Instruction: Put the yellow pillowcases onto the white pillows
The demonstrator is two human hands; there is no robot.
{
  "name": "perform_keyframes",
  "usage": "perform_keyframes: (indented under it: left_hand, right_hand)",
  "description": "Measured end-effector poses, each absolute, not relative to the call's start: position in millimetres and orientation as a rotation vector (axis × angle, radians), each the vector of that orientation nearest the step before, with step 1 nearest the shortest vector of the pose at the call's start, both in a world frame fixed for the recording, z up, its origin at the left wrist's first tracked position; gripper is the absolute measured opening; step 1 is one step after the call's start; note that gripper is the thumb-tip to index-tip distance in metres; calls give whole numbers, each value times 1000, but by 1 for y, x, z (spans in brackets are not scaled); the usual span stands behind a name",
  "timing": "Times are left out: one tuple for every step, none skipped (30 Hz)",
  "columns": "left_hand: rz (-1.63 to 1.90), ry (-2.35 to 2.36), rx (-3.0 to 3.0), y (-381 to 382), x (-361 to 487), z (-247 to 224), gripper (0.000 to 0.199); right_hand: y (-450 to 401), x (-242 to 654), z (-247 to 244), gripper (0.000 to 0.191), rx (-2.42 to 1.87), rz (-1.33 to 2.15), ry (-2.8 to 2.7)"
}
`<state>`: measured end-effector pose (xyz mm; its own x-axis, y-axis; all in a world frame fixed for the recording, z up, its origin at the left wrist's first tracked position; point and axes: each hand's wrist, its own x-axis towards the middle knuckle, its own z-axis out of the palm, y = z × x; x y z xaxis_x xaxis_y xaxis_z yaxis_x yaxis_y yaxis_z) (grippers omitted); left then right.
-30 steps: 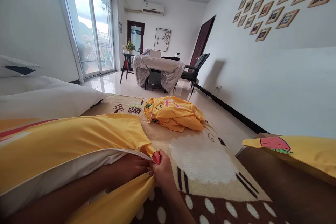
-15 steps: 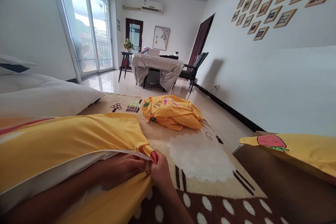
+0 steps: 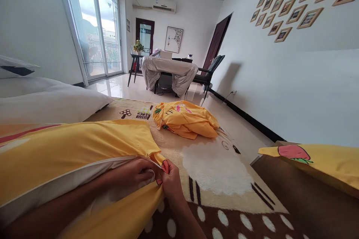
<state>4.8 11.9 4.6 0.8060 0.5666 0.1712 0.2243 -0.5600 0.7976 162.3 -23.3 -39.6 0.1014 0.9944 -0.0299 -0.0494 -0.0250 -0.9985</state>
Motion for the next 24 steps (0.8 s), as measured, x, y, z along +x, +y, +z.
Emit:
perform_keyframes:
  left_hand:
    - [546,587,2126,12,6,2,25]
    - [566,592,2092,12,7,-1,23]
    - [586,596,2062,12,8,-3,21]
    - [605,600,2036,12,9,-5,20]
    - [622,604,2010,12,10,-6,19]
    - [637,609,1984,13,11,-7,17]
    - [650,611,1958,13,12,-9,16]
    - [662,612,1930,13,12,-10,16]
    - [673,612,1905,14,13,-11,16]
    - [678,605,1888,14,12,-11,17]
    - [675,596,1883,15,12,-12,18]
    - [669,591,1891,16,12,-13,19]
    - [660,588,1908,16,11,-13,20]
    - [646,582,1930,16,10,-13,21]
    - [627,572,1949,16,10,-13,23]
    - [614,561,1962,15,9,-13,24]
    - [603,551,1973,15,9,-13,25]
    - [593,541,1983,15,9,-13,26]
    - [587,537,1993,14,9,-13,26]
    - [584,541,2001,14,9,-13,26]
    - [587,552,2009,14,8,-13,26]
    - [586,564,2013,14,8,-13,26]
    - [585,580,2014,14,8,-13,25]
    - [586,607,2012,14,7,-13,25]
  right_hand:
    - [-23,163,-40,34,-1244,1172,-1110]
    - [-22,163,-40,34,-1245,1169,-1130]
    - [-22,163,-41,34,-1245,1164,-1147]
    - [-22,163,-41,33,-1246,1156,-1161]
    - [-21,164,-42,32,-1246,1150,-1176]
    - [-21,164,-42,31,-1246,1145,-1190]
    - [-20,164,-42,30,-1245,1144,-1203]
    - [-20,165,-42,29,-1243,1145,-1214]
    - [-20,165,-42,28,-1243,1142,-1225]
    - [-20,165,-41,27,-1242,1136,-1236]
    - [-20,165,-40,26,-1240,1129,-1245]
    - [-21,165,-40,25,-1238,1122,-1252]
    - [-21,165,-39,22,-1234,1119,-1261]
    - [-21,165,-39,20,-1231,1118,-1268]
    - [-21,165,-39,19,-1228,1120,-1272]
    - [-20,165,-40,17,-1227,1120,-1272]
    - [-20,166,-41,17,-1227,1119,-1270]
    - [-20,166,-42,16,-1227,1120,-1268]
    - [-19,166,-43,16,-1227,1123,-1267]
    - [-19,167,-44,16,-1228,1127,-1267]
    - [-19,167,-44,15,-1228,1132,-1271]
    - [-19,167,-44,16,-1229,1134,-1276]
    - [-19,166,-44,16,-1230,1134,-1279]
    - [-19,166,-43,17,-1230,1132,-1279]
